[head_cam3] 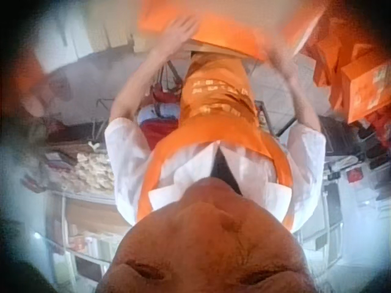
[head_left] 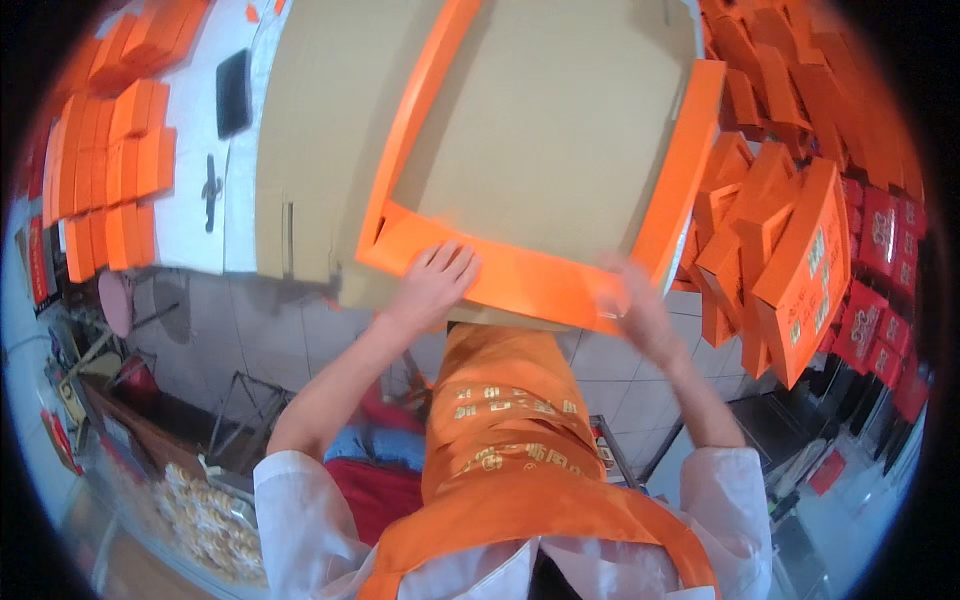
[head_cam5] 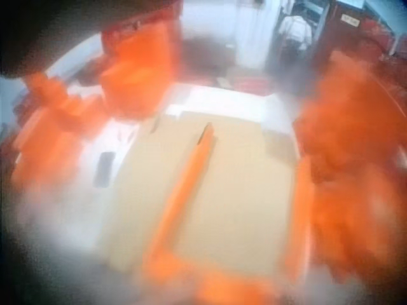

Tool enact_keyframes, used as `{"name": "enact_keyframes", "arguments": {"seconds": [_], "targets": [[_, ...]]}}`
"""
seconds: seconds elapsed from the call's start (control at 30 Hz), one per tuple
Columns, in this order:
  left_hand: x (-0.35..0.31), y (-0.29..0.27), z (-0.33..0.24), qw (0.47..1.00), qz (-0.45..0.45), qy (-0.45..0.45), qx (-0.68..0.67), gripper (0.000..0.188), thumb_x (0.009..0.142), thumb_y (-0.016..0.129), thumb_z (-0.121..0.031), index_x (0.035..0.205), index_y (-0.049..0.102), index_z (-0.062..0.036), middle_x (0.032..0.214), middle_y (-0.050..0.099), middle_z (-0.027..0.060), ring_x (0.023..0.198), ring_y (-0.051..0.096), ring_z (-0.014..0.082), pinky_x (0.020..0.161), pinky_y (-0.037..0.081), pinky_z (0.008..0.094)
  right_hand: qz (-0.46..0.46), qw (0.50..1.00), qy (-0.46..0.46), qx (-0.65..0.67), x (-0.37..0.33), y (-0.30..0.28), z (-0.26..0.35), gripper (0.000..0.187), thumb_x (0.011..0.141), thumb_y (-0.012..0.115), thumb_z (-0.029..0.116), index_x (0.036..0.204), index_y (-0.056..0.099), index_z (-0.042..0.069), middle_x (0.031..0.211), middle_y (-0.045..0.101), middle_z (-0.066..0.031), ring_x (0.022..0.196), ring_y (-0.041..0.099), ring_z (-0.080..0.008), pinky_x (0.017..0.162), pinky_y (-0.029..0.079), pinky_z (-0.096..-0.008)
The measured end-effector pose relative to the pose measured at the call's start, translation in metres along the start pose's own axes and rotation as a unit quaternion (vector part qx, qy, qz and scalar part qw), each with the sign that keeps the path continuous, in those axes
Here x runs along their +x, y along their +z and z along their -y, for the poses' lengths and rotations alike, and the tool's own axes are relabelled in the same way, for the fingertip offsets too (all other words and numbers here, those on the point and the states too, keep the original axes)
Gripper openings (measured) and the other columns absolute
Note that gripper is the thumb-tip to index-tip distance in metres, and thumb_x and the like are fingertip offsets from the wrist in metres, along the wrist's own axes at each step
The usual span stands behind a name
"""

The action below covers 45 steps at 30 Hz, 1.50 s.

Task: The person assembles orange cardboard boxes by folding flat pieces into rectangular frames and placing them on a work surface. They then pick up small orange packages and place them into the compartments of the assembled frames. The person repeats this process, stacking completed units and preparing new frames.

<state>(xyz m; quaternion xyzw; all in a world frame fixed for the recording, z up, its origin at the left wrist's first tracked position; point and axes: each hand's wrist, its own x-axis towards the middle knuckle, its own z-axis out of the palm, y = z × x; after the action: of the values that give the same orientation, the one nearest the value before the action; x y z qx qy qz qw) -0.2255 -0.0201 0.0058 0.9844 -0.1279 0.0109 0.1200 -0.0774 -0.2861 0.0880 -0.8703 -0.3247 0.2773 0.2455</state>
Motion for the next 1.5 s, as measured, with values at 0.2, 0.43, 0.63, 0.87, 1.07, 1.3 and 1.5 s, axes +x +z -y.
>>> {"name": "enact_keyframes", "arguments": {"seconds": [0.2, 0.43, 0.63, 0.87, 1.07, 1.3, 1.5], "targets": [[0.009, -0.004, 0.005, 0.998, 0.056, 0.002, 0.005, 0.056, 0.065, 0.066, -0.018, 0.117, 0.048, -0.0044, 0.118, 0.049, 0.0096, 0.112, 0.045, 0.0256, 0.094, 0.036, 0.0409, -0.058, 0.965, 0.002, -0.257, -0.044, 0.079, -0.023, 0.078, 0.059, 0.074, 0.015, 0.128, 0.038, 0.007, 0.126, 0.040, -0.0173, 0.119, 0.037, -0.0338, 0.101, 0.028, -0.0466], [0.033, -0.037, 0.037, 0.979, 0.196, -0.020, -0.052, 0.075, 0.058, 0.074, -0.027, 0.123, 0.042, -0.0055, 0.123, 0.044, 0.0122, 0.115, 0.042, 0.0288, 0.096, 0.034, 0.0423, -0.056, 0.970, 0.009, -0.238, -0.031, 0.057, -0.010, 0.072, 0.059, 0.068, 0.009, 0.125, 0.039, 0.005, 0.118, 0.041, -0.0157, 0.113, 0.038, -0.0328, 0.096, 0.032, -0.0456], [0.026, -0.032, 0.043, 0.969, 0.217, -0.009, -0.119, 0.061, 0.061, 0.073, -0.026, 0.113, 0.050, -0.0031, 0.110, 0.052, 0.0102, 0.109, 0.047, 0.0279, 0.095, 0.036, 0.0403, -0.069, 0.974, -0.016, -0.214, -0.035, 0.072, -0.030, 0.060, 0.059, 0.067, 0.009, 0.115, 0.047, 0.005, 0.103, 0.053, -0.0112, 0.102, 0.048, -0.0268, 0.081, 0.040, -0.0384], [0.021, -0.028, 0.038, 0.998, 0.055, 0.010, -0.031, 0.042, 0.062, 0.071, -0.036, 0.090, 0.060, -0.0054, 0.089, 0.061, 0.0114, 0.087, 0.059, 0.0274, 0.072, 0.047, 0.0383, -0.042, 0.986, 0.024, -0.160, -0.037, 0.071, -0.030, 0.030, 0.060, 0.070, 0.012, 0.086, 0.055, 0.006, 0.083, 0.056, -0.0092, 0.083, 0.054, -0.0276, 0.065, 0.044, -0.0390], [0.033, -0.036, 0.030, 0.944, 0.307, -0.093, -0.076, 0.043, 0.063, 0.072, -0.037, 0.092, 0.060, -0.0086, 0.078, 0.061, 0.0125, 0.081, 0.059, 0.0308, 0.068, 0.047, 0.0413, 0.008, 0.985, 0.017, -0.169, -0.031, 0.068, -0.053, 0.027, 0.059, 0.067, 0.012, 0.081, 0.053, 0.005, 0.074, 0.056, -0.0090, 0.075, 0.056, -0.0273, 0.062, 0.046, -0.0409], [0.010, -0.059, 0.042, 0.985, 0.146, 0.020, 0.090, 0.049, 0.059, 0.072, -0.049, 0.082, 0.058, -0.0075, 0.072, 0.060, 0.0083, 0.081, 0.059, 0.0228, 0.104, 0.018, 0.0490, 0.016, 0.946, -0.046, -0.322, -0.033, 0.031, -0.036, 0.020, 0.063, 0.061, 0.013, 0.079, 0.050, 0.006, 0.066, 0.052, -0.0079, 0.073, 0.055, -0.0236, 0.099, 0.025, -0.0489], [-0.001, -0.064, 0.022, 0.961, 0.268, -0.013, 0.065, 0.049, 0.068, 0.063, -0.050, 0.096, 0.061, -0.0101, 0.096, 0.060, 0.0111, 0.093, 0.056, 0.0237, 0.107, 0.014, 0.0518, 0.109, 0.934, -0.112, -0.320, -0.026, 0.012, -0.050, 0.025, 0.070, 0.057, 0.015, 0.091, 0.052, 0.003, 0.076, 0.056, -0.0122, 0.087, 0.055, -0.0255, 0.108, 0.011, -0.0514]]}}
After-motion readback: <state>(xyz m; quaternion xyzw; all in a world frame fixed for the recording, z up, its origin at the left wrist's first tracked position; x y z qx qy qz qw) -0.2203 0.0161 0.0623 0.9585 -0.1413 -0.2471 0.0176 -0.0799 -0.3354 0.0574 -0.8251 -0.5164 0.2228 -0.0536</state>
